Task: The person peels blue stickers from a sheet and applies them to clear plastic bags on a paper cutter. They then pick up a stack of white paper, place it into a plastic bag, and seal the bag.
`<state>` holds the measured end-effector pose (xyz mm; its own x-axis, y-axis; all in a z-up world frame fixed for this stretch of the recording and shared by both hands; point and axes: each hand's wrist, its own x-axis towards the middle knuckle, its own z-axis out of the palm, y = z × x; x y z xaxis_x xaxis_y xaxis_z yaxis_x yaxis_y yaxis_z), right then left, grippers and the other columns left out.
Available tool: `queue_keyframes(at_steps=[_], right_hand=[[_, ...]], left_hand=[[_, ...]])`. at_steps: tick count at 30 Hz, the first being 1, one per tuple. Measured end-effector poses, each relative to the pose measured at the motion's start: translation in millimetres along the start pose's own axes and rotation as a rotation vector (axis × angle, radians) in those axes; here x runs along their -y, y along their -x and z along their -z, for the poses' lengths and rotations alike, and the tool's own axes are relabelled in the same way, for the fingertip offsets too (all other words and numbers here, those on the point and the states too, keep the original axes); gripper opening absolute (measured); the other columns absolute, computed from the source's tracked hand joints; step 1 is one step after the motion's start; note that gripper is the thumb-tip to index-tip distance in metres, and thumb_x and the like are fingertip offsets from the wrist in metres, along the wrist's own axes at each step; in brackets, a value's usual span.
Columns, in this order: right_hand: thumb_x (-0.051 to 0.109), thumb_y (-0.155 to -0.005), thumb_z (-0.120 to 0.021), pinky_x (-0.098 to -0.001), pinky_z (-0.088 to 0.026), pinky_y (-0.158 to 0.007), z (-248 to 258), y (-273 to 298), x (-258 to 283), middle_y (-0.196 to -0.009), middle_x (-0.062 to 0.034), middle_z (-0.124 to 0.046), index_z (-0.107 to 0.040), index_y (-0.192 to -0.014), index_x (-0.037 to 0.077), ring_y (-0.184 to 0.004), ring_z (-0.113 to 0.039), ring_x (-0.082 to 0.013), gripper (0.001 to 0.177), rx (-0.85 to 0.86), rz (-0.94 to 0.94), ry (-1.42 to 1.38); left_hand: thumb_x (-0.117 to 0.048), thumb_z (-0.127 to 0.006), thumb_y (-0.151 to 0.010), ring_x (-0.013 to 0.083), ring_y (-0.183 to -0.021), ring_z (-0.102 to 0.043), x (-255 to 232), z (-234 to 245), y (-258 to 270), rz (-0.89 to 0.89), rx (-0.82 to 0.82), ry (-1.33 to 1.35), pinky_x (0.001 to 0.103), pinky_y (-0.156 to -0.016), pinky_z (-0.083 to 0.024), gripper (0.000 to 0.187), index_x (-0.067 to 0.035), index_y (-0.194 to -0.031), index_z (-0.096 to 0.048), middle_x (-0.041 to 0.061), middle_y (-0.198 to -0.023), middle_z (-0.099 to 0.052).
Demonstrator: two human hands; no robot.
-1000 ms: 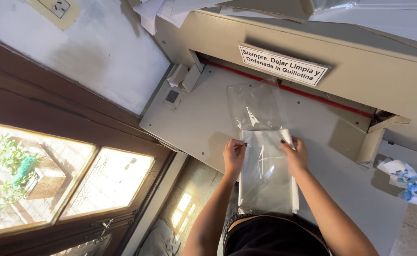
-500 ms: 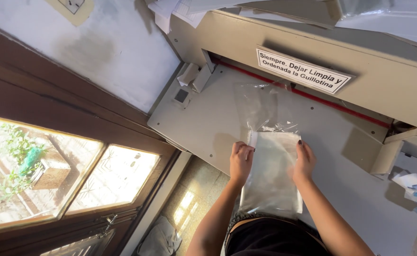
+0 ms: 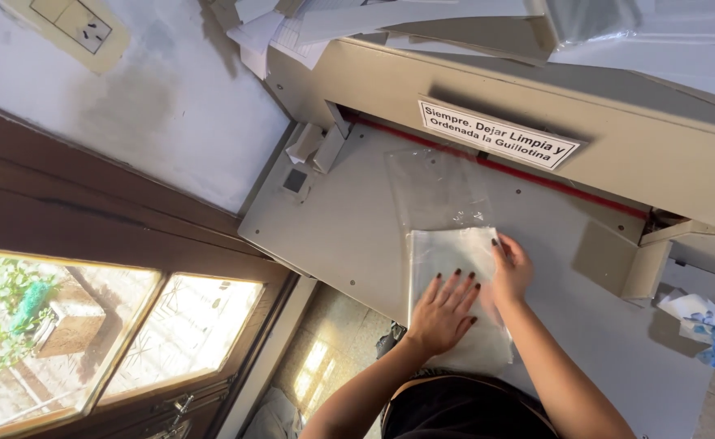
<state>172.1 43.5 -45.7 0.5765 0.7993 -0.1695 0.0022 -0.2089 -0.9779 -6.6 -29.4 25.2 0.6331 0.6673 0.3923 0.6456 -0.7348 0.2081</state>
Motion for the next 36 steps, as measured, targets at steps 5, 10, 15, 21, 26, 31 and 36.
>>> queue_keyframes(at_steps=[5,10,15,21,26,31,36], right_hand=[[0.040,-0.103,-0.071,-0.0434,-0.045,-0.107,5,24,66,-0.127,-0.0146,-0.068,-0.070,-0.129,0.011,-0.128,-0.057,-0.0307,0.040,0.110,-0.159,-0.017],[0.036,-0.107,-0.060,-0.0458,-0.041,-0.114,21,7,93,-0.146,-0.0149,-0.055,-0.051,-0.147,0.010,-0.137,-0.050,-0.0315,0.049,0.272,-0.508,-0.408],[0.042,-0.106,-0.058,-0.0405,-0.055,-0.098,21,7,82,-0.128,-0.0072,-0.069,-0.065,-0.134,0.017,-0.116,-0.067,-0.0258,0.038,0.281,-0.687,-0.709],[0.038,-0.107,-0.060,-0.0415,-0.056,-0.095,19,5,41,-0.122,-0.0099,-0.070,-0.065,-0.132,0.016,-0.113,-0.068,-0.0268,0.033,0.197,-0.517,-0.503],[0.032,-0.109,-0.064,-0.0433,-0.059,-0.082,30,-20,-100,-0.111,-0.0168,-0.073,-0.072,-0.125,0.011,-0.101,-0.071,-0.0313,0.028,0.156,-0.322,-0.186],[0.017,-0.111,-0.055,-0.0464,-0.054,-0.098,32,21,-15,-0.121,-0.0189,-0.073,-0.071,-0.129,0.004,-0.118,-0.065,-0.0336,0.028,0.152,0.052,0.173],[0.009,-0.108,-0.054,-0.0497,-0.056,-0.095,33,31,15,-0.117,-0.0266,-0.072,-0.069,-0.127,-0.005,-0.115,-0.067,-0.0402,0.028,0.147,0.203,0.317]], left_hand=[[-0.042,-0.042,-0.105,0.0330,-0.152,-0.037,6,-8,-27,0.052,-0.020,-0.127,0.056,-0.123,-0.027,0.057,-0.012,-0.154,-0.047,0.014,-0.160,-0.047],[-0.042,-0.037,-0.106,0.0343,-0.154,-0.031,11,-15,-42,0.027,0.036,-0.001,0.059,-0.120,-0.028,0.064,-0.011,-0.162,-0.031,0.013,-0.168,-0.032],[-0.044,-0.034,-0.107,0.0352,-0.153,-0.031,9,-14,-45,0.006,0.038,0.014,0.057,-0.119,-0.030,0.064,-0.012,-0.162,-0.029,0.012,-0.168,-0.031],[-0.035,-0.051,-0.101,0.0369,-0.145,-0.042,12,-6,-53,0.066,0.033,0.017,0.053,-0.118,-0.035,0.057,-0.007,-0.150,-0.046,0.014,-0.155,-0.046],[-0.026,-0.065,-0.091,0.0293,-0.086,-0.058,51,-35,-40,0.227,-0.046,-0.158,0.045,-0.076,-0.046,0.016,-0.012,-0.099,-0.067,0.006,-0.090,-0.057],[-0.022,-0.066,-0.093,0.0225,-0.085,-0.061,109,-38,-41,0.356,-0.073,-0.318,0.033,-0.068,-0.049,0.012,-0.012,-0.100,-0.066,0.004,-0.090,-0.060],[-0.015,-0.068,-0.092,0.0207,-0.090,-0.067,125,-21,-36,0.289,-0.095,-0.290,0.026,-0.068,-0.056,0.012,-0.013,-0.104,-0.066,0.003,-0.096,-0.063]])
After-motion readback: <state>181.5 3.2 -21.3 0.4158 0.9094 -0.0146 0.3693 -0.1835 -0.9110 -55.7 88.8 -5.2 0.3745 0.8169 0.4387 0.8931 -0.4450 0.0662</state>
